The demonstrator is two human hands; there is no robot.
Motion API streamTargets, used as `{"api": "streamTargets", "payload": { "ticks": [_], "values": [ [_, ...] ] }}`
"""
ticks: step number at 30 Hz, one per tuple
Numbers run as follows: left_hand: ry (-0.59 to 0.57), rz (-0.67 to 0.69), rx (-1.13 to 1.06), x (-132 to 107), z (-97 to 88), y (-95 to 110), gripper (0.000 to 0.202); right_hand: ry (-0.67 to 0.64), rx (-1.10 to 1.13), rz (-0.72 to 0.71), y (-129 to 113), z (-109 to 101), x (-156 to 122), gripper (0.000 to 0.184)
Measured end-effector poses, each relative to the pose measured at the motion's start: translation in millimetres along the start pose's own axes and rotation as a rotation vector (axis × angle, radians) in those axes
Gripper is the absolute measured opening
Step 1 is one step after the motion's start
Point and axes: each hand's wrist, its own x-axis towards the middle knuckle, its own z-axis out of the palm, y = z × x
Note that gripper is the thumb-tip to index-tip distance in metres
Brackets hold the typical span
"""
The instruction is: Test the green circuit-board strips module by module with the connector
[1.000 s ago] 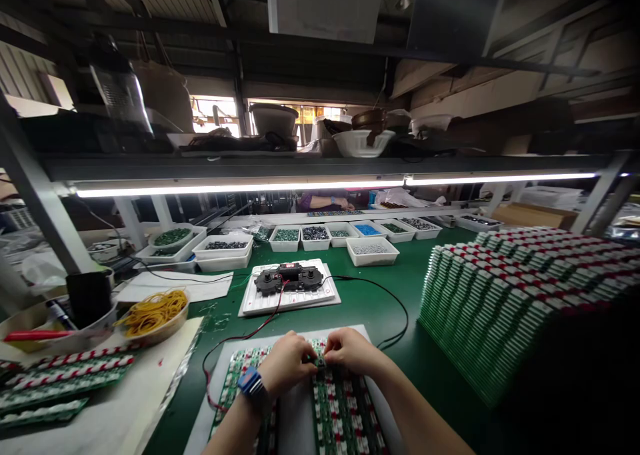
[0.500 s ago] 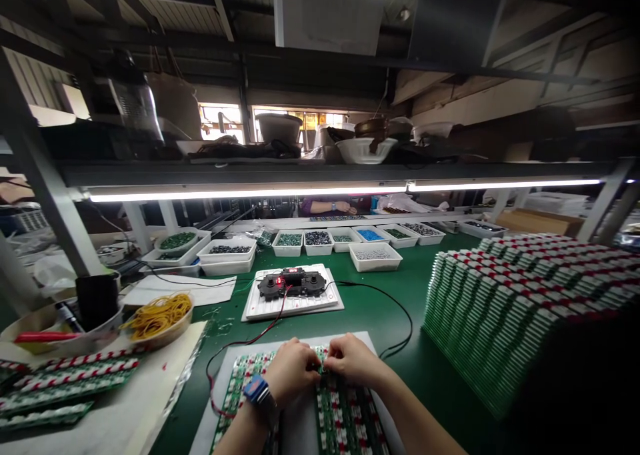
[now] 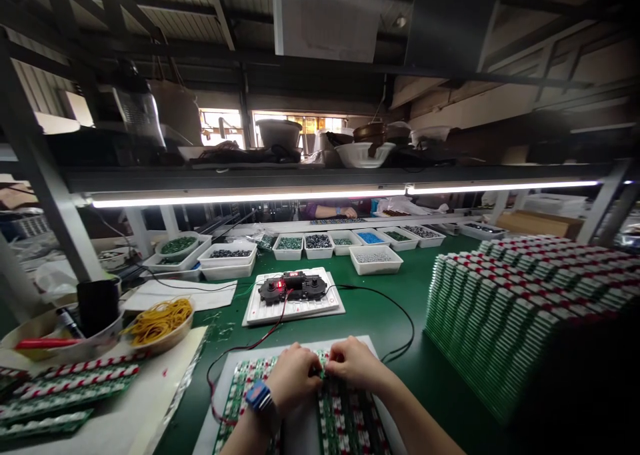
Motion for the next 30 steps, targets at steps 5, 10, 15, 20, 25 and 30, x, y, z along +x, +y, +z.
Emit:
{"api": "streamTargets", "payload": {
  "ticks": [5, 10, 15, 20, 25, 30],
  "values": [
    [-0.011, -0.01, 0.016, -1.1, -3.5, 3.8, 0.021, -0.018, 0.046, -0.031, 5.2, 1.0, 1.6, 0.012],
    [-0.033, -0.027, 0.041, -2.0, -5.7, 6.3, 0.023, -0.022, 0.07, -0.031, 8.4, 1.7, 2.3, 0.011],
    [-0.003, -0.022, 0.049, -3.9, -7.0, 8.3, 0.021, -0.033, 0.08, -0.047, 8.0, 0.4, 2.9, 0.011],
    [0.018, -0.042, 0.047, -3.7, -4.6, 6.6, 0.019, -0.026, 0.072, -0.011, 4.0, -2.3, 1.6, 0.011],
    [0.011, -0.041, 0.036, -2.6, -3.7, 4.8, 0.02, -0.034, 0.079, 0.003, 3.4, -2.8, 0.4, 0.014],
    [-0.002, -0.058, 0.029, -3.8, -7.3, 9.0, 0.019, -0.055, 0.131, 0.048, 10.4, 5.6, 6.6, 0.016]
  ]
}}
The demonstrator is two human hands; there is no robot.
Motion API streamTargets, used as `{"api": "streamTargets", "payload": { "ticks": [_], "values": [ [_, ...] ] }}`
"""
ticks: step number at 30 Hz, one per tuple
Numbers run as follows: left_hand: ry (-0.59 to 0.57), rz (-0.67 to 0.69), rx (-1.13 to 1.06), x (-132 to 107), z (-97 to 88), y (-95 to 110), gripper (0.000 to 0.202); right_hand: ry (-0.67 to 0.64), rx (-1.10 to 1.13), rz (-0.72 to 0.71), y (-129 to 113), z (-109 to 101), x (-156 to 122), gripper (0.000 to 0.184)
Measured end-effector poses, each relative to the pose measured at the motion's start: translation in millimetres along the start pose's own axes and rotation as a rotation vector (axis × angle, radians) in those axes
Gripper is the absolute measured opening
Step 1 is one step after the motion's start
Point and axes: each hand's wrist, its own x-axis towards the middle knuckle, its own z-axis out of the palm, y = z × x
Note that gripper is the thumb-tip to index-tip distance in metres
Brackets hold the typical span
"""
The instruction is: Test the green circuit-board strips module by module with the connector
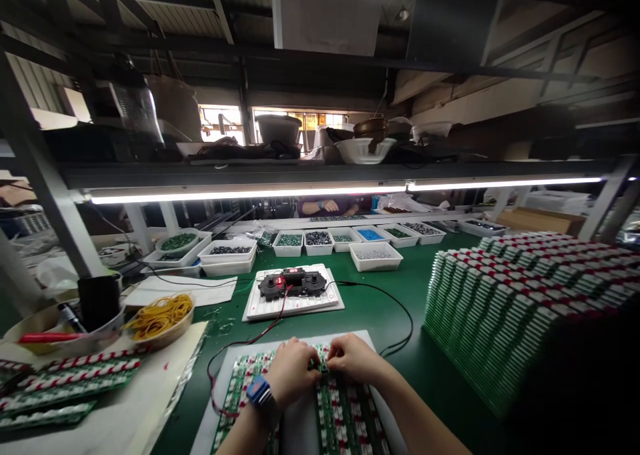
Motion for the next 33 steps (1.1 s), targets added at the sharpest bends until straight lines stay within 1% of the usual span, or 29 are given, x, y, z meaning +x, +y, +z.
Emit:
{"api": "streamTargets", "payload": {
  "ticks": [5, 10, 15, 18, 20, 22, 25, 29, 33],
  "values": [
    [-0.001, 0.004, 0.041, -1, -3.2, 3, 0.016, -0.043, 0.071, 0.026, 1, 0, 3, 0.014],
    [0.004, 0.024, 0.038, 0, -2.2, -1, 0.012, -0.077, 0.205, 0.023, 0, -2, 1, 0.012],
    [0.013, 0.035, 0.046, 0, -3.1, -2, 0.013, -0.064, 0.233, -0.012, 1, -2, 2, 0.017],
    [0.005, 0.073, 0.045, -3, -9.0, -2, 0.014, -0.046, 0.267, -0.051, 3, -4, 2, 0.011],
    [-0.017, 0.127, 0.022, -5, -13.0, -2, 0.018, -0.081, 0.305, -0.064, 5, -6, 2, 0.009],
    [-0.044, 0.169, -0.012, -6, -15.0, -3, 0.018, -0.155, 0.33, -0.067, 6, -8, 0, 0.008],
    [-0.071, 0.161, -0.041, -5, -13.2, -5, 0.021, -0.24, 0.312, -0.065, 6, -9, -1, 0.012],
    [-0.087, 0.152, -0.036, -3, -8.7, -6, 0.019, -0.261, 0.232, -0.054, 6, -9, -1, 0.016],
    [-0.094, 0.169, -0.004, -4, -9.0, -5, 0.016, -0.268, 0.219, -0.062, 7, -9, 0, 0.014]
  ]
}}
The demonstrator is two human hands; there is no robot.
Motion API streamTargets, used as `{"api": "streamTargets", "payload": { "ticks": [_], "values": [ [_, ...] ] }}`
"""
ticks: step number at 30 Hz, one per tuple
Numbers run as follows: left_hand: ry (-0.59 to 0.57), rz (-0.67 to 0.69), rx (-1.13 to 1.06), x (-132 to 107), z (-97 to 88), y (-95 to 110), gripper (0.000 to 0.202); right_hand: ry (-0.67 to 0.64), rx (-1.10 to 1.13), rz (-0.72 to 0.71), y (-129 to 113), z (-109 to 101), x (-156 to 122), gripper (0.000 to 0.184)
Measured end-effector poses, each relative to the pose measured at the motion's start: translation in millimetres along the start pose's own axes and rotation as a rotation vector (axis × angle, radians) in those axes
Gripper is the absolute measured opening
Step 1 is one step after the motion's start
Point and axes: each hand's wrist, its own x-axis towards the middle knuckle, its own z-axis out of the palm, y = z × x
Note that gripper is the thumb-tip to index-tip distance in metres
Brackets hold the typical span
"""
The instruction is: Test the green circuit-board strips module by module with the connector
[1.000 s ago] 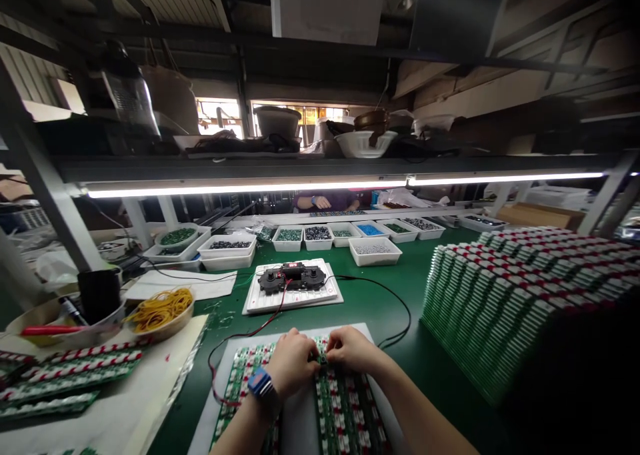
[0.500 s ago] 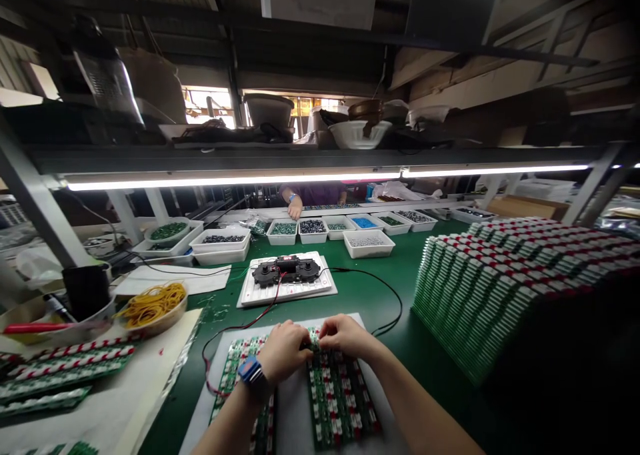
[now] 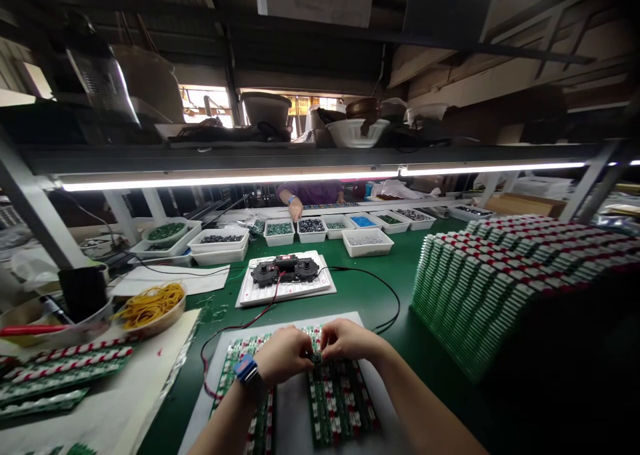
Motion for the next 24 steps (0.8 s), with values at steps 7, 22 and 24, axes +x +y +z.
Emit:
{"api": "streamTargets", "payload": {
  "ticks": [7, 22, 24],
  "values": [
    [-0.019, -0.012, 0.143, -1, -3.4, 13, 0.014, 0.001, -0.079, 0.02, -5, 1, -2, 0.013],
    [-0.034, -0.121, 0.107, -1, 2.8, 11, 0.023, 0.08, -0.261, 0.002, -10, 8, -2, 0.01],
    [-0.037, -0.134, 0.107, 0, 3.6, 10, 0.022, 0.156, -0.366, 0.041, -15, 13, -3, 0.015]
  ]
}}
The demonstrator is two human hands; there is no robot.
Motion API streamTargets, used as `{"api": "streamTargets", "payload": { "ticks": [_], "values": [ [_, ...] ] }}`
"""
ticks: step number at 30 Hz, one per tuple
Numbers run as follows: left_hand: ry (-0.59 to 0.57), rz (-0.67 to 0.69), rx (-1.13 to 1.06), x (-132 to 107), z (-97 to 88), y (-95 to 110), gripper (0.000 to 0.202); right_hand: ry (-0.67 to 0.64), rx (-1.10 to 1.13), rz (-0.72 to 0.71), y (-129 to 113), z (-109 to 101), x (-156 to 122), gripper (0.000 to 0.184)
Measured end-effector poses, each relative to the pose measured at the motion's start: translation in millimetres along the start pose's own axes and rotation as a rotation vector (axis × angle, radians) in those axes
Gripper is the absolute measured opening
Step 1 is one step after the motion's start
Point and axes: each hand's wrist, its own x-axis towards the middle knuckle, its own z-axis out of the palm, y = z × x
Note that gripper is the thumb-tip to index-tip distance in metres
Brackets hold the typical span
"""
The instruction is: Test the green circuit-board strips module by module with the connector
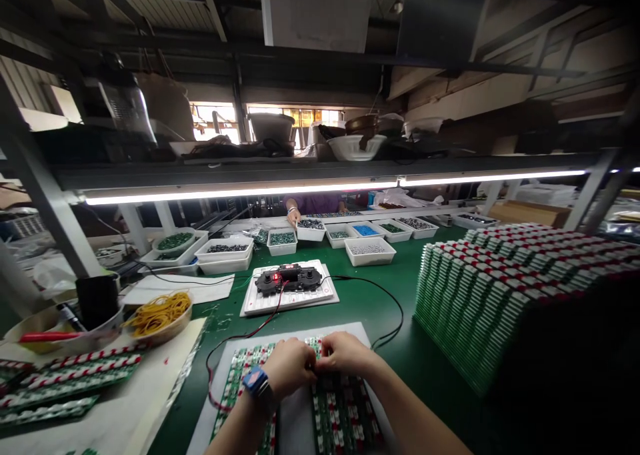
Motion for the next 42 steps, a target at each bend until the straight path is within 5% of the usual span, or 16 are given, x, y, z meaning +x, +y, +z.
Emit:
{"api": "streamTargets", "payload": {
  "ticks": [12, 20, 42],
  "values": [
    [0.082, -0.045, 0.007, -16, 9.1, 10, 0.025, -0.01, -0.252, 0.008, -24, -7, -13, 0.021],
    [0.201, -0.097, -0.124, -26, 34.1, 10, 0.026, 0.257, -0.108, 0.027, -17, 17, -37, 0.022],
    [0.25, -0.117, -0.215, -28, 35.4, 10, 0.024, 0.223, -0.003, 0.023, -10, 12, -36, 0.016]
  ]
}}
